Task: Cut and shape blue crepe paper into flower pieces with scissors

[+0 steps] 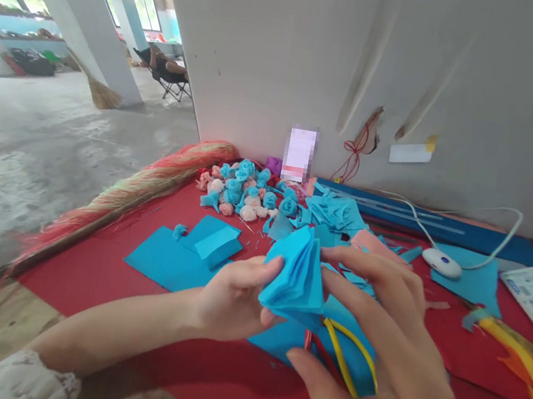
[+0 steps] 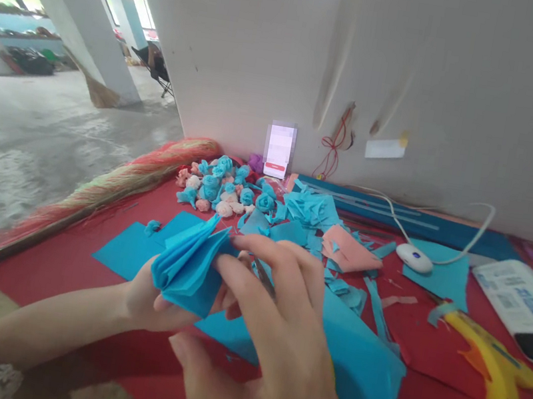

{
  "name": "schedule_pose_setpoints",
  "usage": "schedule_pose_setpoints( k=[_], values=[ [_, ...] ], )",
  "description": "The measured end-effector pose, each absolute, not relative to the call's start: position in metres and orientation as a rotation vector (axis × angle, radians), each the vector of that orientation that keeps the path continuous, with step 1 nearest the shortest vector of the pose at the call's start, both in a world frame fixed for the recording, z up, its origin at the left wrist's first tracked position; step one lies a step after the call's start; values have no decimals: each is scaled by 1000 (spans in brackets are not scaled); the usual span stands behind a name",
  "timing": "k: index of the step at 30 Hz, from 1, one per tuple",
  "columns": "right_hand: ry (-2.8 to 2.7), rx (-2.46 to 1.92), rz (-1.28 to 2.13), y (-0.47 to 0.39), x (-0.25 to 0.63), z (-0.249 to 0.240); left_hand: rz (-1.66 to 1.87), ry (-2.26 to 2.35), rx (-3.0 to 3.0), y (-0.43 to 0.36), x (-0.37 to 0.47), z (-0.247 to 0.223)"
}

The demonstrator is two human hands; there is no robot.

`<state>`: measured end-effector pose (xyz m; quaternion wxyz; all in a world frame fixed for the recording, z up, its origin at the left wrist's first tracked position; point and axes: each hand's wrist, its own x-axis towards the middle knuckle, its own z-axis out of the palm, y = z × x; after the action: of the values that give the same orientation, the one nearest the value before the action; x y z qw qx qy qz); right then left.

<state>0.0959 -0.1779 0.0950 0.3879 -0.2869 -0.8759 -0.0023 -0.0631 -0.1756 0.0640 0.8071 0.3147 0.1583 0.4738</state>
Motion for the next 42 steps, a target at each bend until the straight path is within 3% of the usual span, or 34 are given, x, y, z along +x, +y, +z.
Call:
schedule_pose_setpoints(
  k=[13,42],
  values=[
    [-2225,-726,115,-182,105,99,958,450,610,-177,-62,60],
    [-2189,-496,379,-166,111,107,803,139,591,-176,-54,62]
  ],
)
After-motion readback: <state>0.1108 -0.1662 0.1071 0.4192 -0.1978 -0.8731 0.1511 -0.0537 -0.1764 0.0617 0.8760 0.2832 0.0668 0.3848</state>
